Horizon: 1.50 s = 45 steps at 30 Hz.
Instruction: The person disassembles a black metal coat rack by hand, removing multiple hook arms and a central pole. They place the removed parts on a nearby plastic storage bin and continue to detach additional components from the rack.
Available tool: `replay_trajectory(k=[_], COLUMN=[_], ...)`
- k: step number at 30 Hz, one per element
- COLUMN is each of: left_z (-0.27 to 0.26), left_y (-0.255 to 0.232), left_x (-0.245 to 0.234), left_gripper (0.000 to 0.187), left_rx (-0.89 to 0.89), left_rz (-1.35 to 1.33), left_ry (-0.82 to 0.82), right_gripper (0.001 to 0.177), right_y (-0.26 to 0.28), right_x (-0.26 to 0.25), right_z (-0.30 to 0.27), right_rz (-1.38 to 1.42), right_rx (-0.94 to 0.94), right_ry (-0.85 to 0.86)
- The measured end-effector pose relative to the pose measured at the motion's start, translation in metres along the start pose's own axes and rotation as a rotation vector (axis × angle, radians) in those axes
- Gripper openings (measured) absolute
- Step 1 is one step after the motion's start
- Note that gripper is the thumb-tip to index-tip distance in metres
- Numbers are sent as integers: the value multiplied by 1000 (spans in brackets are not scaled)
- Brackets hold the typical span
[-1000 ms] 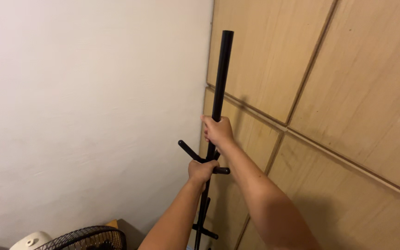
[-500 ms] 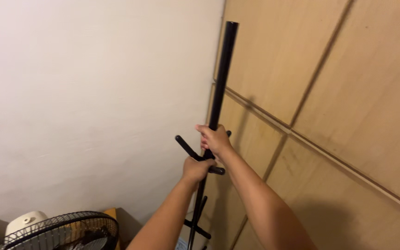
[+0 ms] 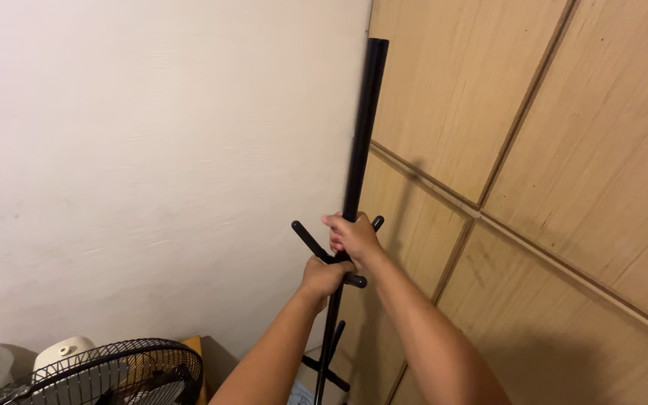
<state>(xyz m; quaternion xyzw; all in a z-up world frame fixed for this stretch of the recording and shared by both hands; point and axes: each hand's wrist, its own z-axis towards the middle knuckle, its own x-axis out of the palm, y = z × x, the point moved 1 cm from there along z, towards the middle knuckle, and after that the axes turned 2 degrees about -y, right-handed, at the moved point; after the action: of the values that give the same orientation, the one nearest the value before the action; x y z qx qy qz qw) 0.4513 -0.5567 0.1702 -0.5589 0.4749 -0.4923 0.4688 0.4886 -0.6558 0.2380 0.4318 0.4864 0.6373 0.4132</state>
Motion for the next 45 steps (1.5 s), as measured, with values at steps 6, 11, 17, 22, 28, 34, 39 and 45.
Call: replay_trajectory(k=[6,11,17,22,28,34,39,45], left_z=[16,11,-54,-84,-70,-64,-56,-40], left_y=[-5,-20,-24,-41,-48,-41,-43,-26], left_x=[-19,-41,-53,-23,-4,-9,-15,-27], left_gripper=[27,64,94,114,84,77,61,37], left_rx=[-3,-241,539,810,772,754,499,477], left_rz=[-74,136,132,581,450,298,152,200], left_ry=[268,278,72,-139,-260,-116,-154,-100], right_gripper=[37,33,29,30,41,38,28,26], right_y=[3,1,13,28,33,17,19,7], right_x=[-2,12,9,18,17,-8,-13,29], right_z=[9,4,-3,-8,6,35,33,-8], right_rz=[64,-163,-331,-262,-149,156,98,-316], right_rx=[38,-75,-128,-183,-95,33,-26,-437], right_ry=[218,-133,-189,-248,-153,297,260,-351])
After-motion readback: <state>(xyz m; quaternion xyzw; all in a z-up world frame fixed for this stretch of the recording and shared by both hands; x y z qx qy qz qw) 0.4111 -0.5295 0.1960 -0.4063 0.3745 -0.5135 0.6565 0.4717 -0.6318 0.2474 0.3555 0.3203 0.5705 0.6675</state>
